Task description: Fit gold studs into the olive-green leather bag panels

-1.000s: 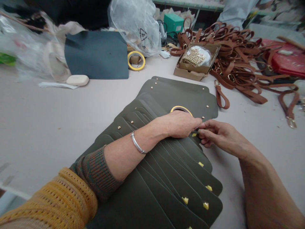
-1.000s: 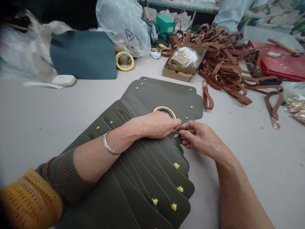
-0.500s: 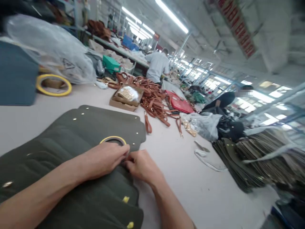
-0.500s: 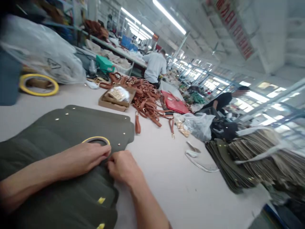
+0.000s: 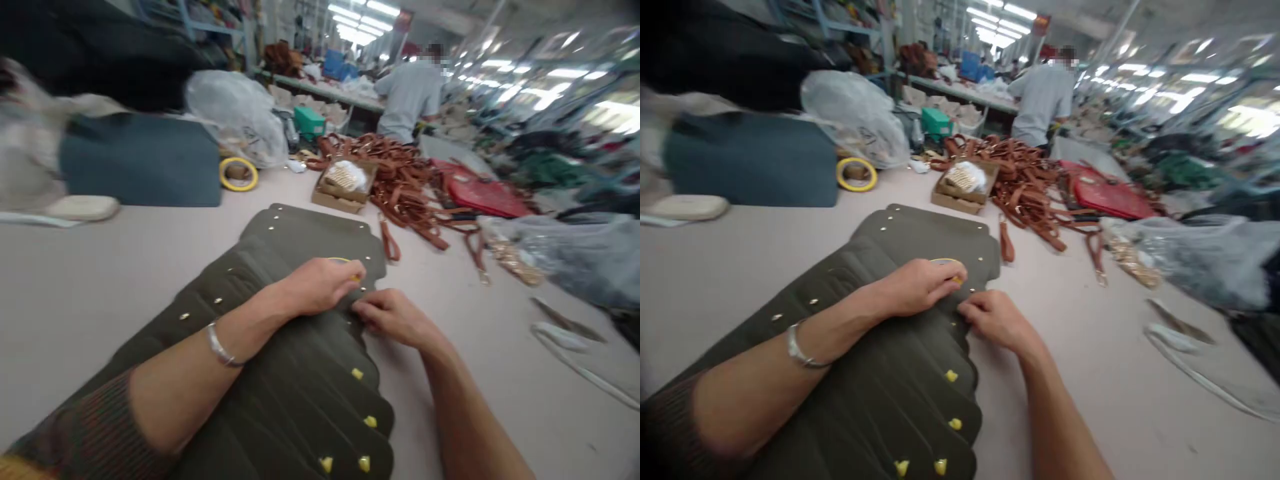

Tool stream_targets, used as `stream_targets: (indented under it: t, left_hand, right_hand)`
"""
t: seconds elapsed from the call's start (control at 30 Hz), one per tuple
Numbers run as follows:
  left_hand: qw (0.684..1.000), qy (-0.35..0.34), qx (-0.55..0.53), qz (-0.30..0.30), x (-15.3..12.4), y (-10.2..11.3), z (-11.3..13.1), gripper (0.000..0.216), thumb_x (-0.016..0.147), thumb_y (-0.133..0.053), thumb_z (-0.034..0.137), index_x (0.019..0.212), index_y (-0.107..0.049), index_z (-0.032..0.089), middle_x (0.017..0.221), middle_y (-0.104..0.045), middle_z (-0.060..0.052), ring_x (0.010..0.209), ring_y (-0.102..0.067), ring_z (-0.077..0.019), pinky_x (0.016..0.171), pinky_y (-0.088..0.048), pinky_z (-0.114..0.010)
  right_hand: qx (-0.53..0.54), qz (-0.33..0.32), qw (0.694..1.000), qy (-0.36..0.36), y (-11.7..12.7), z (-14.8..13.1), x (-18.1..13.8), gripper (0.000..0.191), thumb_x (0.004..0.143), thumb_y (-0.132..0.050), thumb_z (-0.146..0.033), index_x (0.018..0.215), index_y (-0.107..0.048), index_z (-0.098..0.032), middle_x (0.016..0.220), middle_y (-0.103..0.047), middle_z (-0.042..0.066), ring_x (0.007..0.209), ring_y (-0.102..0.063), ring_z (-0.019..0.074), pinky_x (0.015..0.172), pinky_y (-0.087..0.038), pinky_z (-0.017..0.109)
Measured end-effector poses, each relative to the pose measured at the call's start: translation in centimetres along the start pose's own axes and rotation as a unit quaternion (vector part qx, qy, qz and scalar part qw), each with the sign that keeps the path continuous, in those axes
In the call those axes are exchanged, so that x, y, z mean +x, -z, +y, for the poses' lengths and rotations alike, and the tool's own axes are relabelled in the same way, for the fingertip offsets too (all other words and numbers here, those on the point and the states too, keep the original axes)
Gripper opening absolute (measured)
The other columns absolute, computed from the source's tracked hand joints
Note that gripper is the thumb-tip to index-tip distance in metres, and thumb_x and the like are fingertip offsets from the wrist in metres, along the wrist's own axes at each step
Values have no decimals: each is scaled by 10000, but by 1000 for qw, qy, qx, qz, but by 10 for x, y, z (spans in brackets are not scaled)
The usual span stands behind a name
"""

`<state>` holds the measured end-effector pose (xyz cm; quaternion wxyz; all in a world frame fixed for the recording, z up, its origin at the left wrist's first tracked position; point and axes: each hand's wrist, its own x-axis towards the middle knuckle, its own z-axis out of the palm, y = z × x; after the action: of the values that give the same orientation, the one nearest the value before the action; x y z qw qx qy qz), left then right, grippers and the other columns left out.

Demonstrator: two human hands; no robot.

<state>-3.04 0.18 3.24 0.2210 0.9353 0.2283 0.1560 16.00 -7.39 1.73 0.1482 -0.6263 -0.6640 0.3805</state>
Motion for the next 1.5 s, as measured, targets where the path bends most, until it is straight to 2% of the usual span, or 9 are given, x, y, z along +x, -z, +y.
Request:
stream_targets:
  t: [0.07, 0.2, 0.47, 0.73, 0.93, 1.07, 1.23, 1.4, 1.5]
  left_hand:
    - [1000, 11, 3, -5, 1, -4, -5, 354, 936, -473, 250, 1288, -434, 251, 1001, -676, -16, 922, -636, -156, 753, -435, -220]
    - [999, 37, 16, 15, 0, -6, -4, 413, 931, -509, 267, 1315, -379, 190, 967, -687, -43, 921, -656, -175, 759, -470, -245]
    - [998, 15, 67, 15, 1, -8, 2, 371, 954, -488, 307, 1276, -381, 157, 1025, -685, -90, 951, -665, -209, 765, -490, -288]
    - [999, 12, 30, 42, 0, -10, 2, 225, 957, -458, 256, 1171, -472, 190, 1000, -666, -33, 909, -642, -164, 758, -461, -258]
    - [997, 11, 35, 70, 3, -14, -3, 127, 948, -463, 244, 980, -569, 182, 929, -674, -24, 892, -624, -154, 754, -436, -253]
    - [993, 28, 90, 73, 1, -11, 7, 162, 937, -428, 221, 955, -583, 177, 913, -675, -32, 868, -625, -163, 692, -421, -253]
    - [990, 24, 110, 90, -2, -11, 19, 194, 933, -415, 240, 993, -593, 192, 969, -679, -33, 874, -625, -171, 624, -398, -251]
    - [987, 51, 154, 13, 0, -23, 8, 191, 924, -419, 148, 993, -597, 172, 880, -681, -42, 793, -638, -170, 604, -408, -245]
    - [984, 56, 167, -29, 1, -26, 4, 209, 921, -415, 128, 986, -611, 158, 898, -672, -69, 817, -646, -194, 601, -427, -257]
  right_hand:
    - [49, 97, 994, 16, 5, 10, 5, 298, 864, -548, -392, 746, -685, -155, 579, -602, -10, 530, -524, 117, 506, -396, 233]
    - [76, 237, 963, 103, 7, 13, 3, 264, 809, -652, -374, 981, -713, -184, 856, -722, 42, 733, -647, 163, 705, -517, 295]
    - [-114, 278, 930, 210, -3, -1, 2, 152, 875, -568, -273, 943, -696, -226, 927, -734, 49, 803, -679, 184, 757, -520, 316]
    - [-185, 351, 907, 144, -12, -3, 0, 130, 835, -562, -278, 836, -689, -249, 790, -722, 44, 691, -662, 193, 681, -497, 313]
    - [-150, 351, 917, 117, -15, -8, 0, 112, 798, -588, -264, 805, -693, -225, 727, -701, 45, 641, -648, 181, 645, -501, 302]
    - [83, 329, 940, 29, -18, -13, 7, 119, 750, -645, -299, 768, -695, -192, 593, -661, 15, 521, -622, 156, 525, -516, 273]
    - [282, 305, 908, -45, -8, 2, 16, 142, 641, -746, -281, 671, -671, -166, 574, -644, 2, 491, -618, 133, 479, -560, 248]
    - [321, 170, 925, -113, 10, 28, 12, 281, 585, -828, -345, 759, -726, -150, 693, -686, 28, 570, -637, 112, 574, -598, 236]
    - [280, 151, 938, -135, 9, 30, 12, 323, 584, -838, -376, 765, -721, -136, 658, -672, 28, 554, -631, 112, 544, -582, 218]
